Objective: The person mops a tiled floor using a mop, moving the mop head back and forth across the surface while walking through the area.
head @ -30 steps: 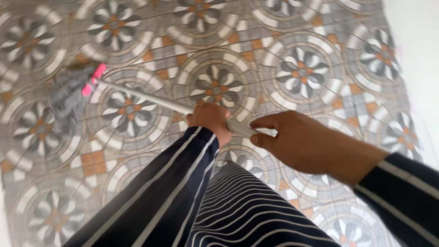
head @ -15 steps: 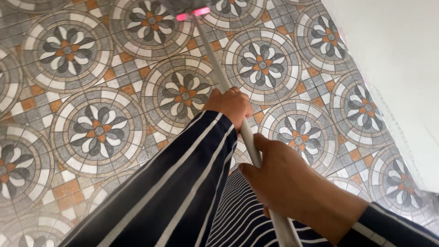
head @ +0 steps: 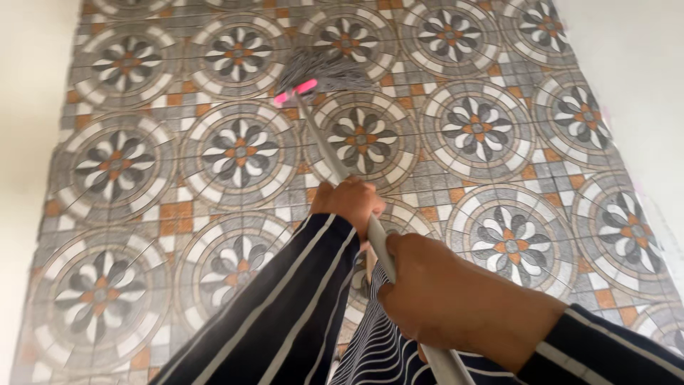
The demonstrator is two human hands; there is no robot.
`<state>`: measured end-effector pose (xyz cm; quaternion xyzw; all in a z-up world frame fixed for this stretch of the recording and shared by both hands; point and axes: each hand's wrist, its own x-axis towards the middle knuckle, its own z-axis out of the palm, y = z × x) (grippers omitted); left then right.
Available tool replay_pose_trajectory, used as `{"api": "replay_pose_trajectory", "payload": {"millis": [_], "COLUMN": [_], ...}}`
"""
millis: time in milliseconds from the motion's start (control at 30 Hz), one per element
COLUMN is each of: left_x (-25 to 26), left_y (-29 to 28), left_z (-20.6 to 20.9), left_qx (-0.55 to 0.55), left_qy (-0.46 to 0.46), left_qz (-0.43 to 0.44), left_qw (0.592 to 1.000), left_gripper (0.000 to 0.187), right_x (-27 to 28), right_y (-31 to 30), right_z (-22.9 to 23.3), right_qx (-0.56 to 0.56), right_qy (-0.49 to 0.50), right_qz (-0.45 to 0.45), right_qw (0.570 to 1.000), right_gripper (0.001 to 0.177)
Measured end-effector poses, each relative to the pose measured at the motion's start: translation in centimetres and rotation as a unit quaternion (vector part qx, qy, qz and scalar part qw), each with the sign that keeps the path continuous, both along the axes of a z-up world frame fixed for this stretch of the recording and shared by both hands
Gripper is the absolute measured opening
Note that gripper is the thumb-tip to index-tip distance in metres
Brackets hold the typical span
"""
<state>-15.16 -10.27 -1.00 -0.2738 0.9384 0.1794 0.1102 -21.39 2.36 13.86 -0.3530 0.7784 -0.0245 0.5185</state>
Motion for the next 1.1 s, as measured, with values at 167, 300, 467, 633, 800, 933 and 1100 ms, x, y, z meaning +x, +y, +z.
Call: {"api": "replay_pose_trajectory", "payload": {"millis": [167,300,467,633,800,933,1100], "left_x": [8.2,12.0,16.4,18.5,14.0,7.1,-4.3], "left_y": [3.7,5.4,8.5,14.0,17.6,21.2,29.2], "left_z": [0.7,1.2,-0.5,-1.2,-1.4,-2.0,-2.1], "left_qx": [0.025,0.075,0.055,0.047,0.045,0.016,0.068], "left_qy": [-0.055,-0.094,-0.054,0.116,0.131,0.177,0.187], "left_qz": [0.119,0.217,0.242,0.274,0.222,0.092,0.004], "left_qw": [0.991,0.969,0.967,0.954,0.965,0.98,0.98], "left_gripper": [0.019,0.024,0.025,0.036,0.022,0.024,0.037], "right_x": [4.8,5.5,6.7,6.8,3.3,-1.5,-9.3], "right_y": [2.7,3.3,5.1,8.5,14.3,21.0,31.1], "right_z": [-0.4,0.0,-0.3,-0.5,-0.4,-0.1,0.9], "right_qx": [0.016,0.028,0.015,0.027,-0.008,-0.025,-0.028], "right_qy": [-0.033,-0.1,-0.175,-0.161,-0.144,-0.136,-0.084], "right_qz": [0.069,0.106,0.018,0.03,-0.012,-0.093,-0.168], "right_qw": [0.997,0.989,0.984,0.986,0.989,0.986,0.982], "right_gripper": [0.039,0.057,0.07,0.076,0.075,0.076,0.078]}}
